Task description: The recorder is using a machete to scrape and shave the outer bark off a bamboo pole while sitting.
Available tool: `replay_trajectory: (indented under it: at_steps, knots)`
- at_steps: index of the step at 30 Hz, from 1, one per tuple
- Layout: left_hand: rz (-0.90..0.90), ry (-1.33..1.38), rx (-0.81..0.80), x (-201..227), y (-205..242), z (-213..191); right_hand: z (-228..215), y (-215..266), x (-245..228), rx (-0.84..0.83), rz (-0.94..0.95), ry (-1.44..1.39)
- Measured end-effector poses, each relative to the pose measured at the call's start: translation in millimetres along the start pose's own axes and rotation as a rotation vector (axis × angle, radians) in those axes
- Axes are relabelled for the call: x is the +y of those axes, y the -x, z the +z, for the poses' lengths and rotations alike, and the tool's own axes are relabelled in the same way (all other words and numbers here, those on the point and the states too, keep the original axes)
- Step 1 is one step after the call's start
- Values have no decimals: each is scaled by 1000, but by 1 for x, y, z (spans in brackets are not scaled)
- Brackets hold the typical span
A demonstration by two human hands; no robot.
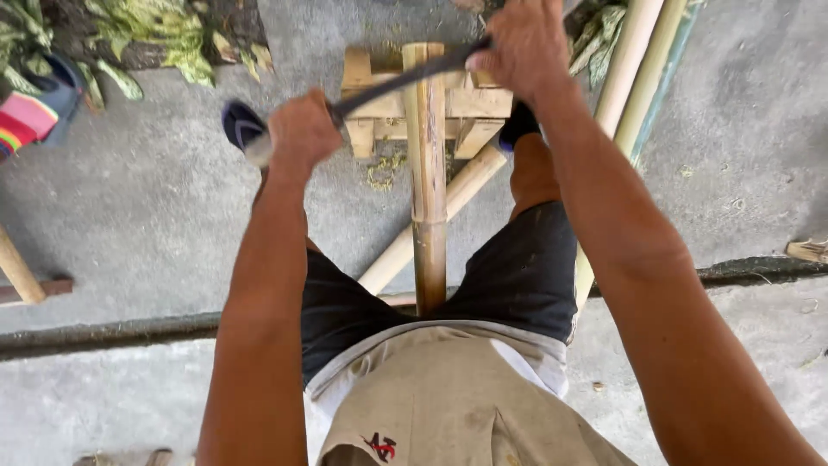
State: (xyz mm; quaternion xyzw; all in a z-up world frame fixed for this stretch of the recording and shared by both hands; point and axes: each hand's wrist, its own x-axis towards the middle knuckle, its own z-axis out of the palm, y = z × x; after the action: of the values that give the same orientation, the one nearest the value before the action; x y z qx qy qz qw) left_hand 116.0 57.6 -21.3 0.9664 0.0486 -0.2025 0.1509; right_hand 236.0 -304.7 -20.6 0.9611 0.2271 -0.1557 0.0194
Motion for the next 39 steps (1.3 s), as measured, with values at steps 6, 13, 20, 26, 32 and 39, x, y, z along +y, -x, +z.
replay_trajectory:
  at_steps: [6,13,20,26,32,39]
  knots:
    - [-65,-36,-258,11,17,-6,-9,21,-18,137,-125,297]
    - [-32,15,-183,-4,30,24,-16,37,-24,-20,-67,222]
    - [-5,45,-157,5,55,25,-31,64,-40,-171,-39,310]
    - [-38,12,-187,18,47,3,-5,55,-22,-35,-47,217]
    - [-24,-17,-78,20,16,13,-16,43,-12,267,-69,239]
    - [-32,-77,-165,34,18,-18,7,46,1,119,-16,187]
